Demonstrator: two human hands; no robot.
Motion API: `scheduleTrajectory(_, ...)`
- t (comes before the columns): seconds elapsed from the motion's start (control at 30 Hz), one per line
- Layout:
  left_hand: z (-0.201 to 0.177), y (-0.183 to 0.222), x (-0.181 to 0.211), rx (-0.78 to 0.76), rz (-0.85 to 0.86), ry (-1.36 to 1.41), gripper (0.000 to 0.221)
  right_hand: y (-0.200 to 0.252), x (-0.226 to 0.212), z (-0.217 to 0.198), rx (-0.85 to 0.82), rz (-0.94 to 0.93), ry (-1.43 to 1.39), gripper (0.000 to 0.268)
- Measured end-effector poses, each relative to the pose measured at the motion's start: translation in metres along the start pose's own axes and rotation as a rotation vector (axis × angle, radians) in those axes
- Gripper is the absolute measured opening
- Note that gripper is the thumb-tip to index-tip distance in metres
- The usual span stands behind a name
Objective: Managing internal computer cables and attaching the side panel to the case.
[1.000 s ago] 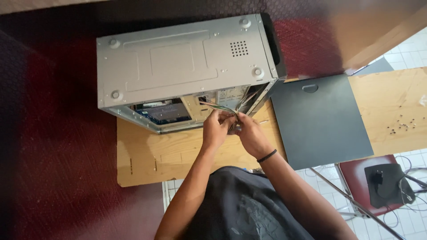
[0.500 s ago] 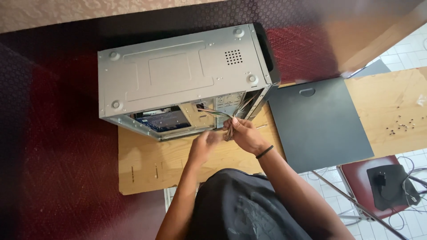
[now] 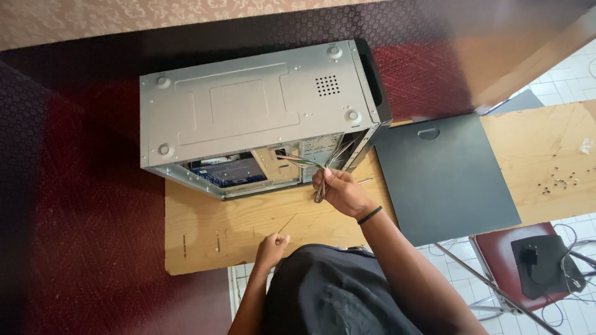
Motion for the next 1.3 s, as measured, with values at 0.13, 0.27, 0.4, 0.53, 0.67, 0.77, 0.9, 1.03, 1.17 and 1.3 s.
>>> scheduleTrajectory(0.13,0.007,0.015,0.006,-0.071,-0.061,0.033,0.04,-0.003,0.008,-0.011,-0.011,-0.005,0.011,0.023)
scheduleTrajectory(0.27,0.012,0.008,-0.006,-0.069,-0.086,0.046,0.037,-0.002,0.016,-0.024,0.042,-0.019,0.029,0.024)
scheduleTrajectory(0.4,0.013,0.006,-0.015,-0.044,-0.091,0.083,0.04,0.008,0.007,-0.015,0.081,-0.028,0.133,0.03)
scheduleTrajectory(0.53,0.008,0.011,-0.016,0.009,-0.09,0.171,0.044,0.014,0.021,-0.059,0.292,0.039,0.373,0.029)
scheduleTrajectory(0.67,0.003,0.013,-0.018,0.032,-0.091,0.34,0.039,0.012,0.069,-0.169,0.512,0.191,0.984,0.026)
scheduleTrajectory(0.77,0.011,0.0,-0.035,0.038,-0.087,0.394,0.037,-0.007,0.094,-0.204,0.422,0.153,1.531,0.044)
scheduleTrajectory(0.9,0.023,-0.006,-0.054,0.063,-0.101,0.303,0.04,-0.002,0.118,-0.209,0.281,0.16,1.717,0.061)
scheduleTrajectory(1.03,0.01,0.022,-0.034,0.087,-0.075,0.431,0.046,0.005,0.104,-0.185,0.235,0.157,1.767,0.063)
scheduleTrajectory(1.17,0.009,0.016,-0.049,0.169,-0.015,0.475,0.033,-0.001,0.133,-0.195,0.008,0.095,2.057,0.029)
scheduleTrajectory(1.3,-0.033,0.031,-0.037,0.357,0.026,0.37,0.034,0.027,0.147,-0.22,0.235,0.142,1.886,0.026)
Point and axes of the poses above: each hand's wrist, its own y-axis away from the middle knuckle, its own z-axis out of the palm, x = y × z, the point moved 8 cm from there along -y, towards the middle knuckle, and after that the axes turned 4 degrees about -x, right-handed, at the moved point
